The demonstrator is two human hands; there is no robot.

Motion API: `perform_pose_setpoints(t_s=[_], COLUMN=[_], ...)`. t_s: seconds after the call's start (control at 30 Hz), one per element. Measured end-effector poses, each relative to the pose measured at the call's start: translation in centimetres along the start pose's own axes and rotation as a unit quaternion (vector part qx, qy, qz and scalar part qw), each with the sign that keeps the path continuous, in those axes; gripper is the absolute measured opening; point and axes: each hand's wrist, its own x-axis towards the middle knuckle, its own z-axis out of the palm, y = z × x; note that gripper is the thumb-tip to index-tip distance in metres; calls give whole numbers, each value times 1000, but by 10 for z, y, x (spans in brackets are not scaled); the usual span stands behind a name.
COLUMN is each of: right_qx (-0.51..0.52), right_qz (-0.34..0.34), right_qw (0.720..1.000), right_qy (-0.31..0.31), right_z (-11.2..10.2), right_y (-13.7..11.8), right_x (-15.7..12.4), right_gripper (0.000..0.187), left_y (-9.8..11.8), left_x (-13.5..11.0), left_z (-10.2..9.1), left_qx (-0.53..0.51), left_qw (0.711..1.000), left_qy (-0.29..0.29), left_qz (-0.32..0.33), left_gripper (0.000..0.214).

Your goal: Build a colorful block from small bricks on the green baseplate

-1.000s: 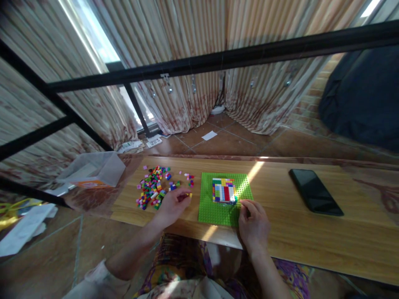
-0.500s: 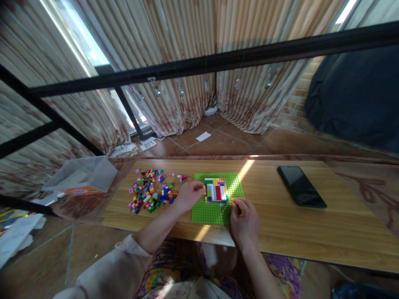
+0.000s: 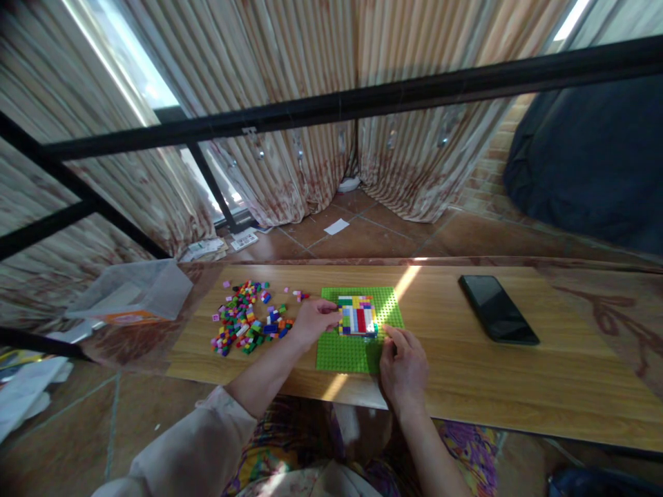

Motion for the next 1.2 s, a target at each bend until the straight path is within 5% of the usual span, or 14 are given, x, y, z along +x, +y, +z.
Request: perform_pose_setpoints(t_s=[0.43, 0.8, 0.97, 1.2], right_qx=[-13, -42, -41, -51], right_qz=[-52, -58, -58, -61], right_qw=[998, 996, 996, 996], right_qy=[-43, -50, -51, -45], right_z=[4, 5, 3, 1], right_y=[5, 2, 2, 5], right_x=[-3, -1, -1, -2], right_gripper=[32, 31, 29, 29], left_y=[-2, 5, -2, -46], left_x=[9, -6, -26, -56], left_z=[7, 3, -29, -104], left_qx=[-144, -178, -175, -41], left_qw=[985, 984, 984, 993], left_qy=[-8, 18, 22, 91], left_qz=[-94, -23, 20, 65], left_gripper=[22, 17, 11, 15])
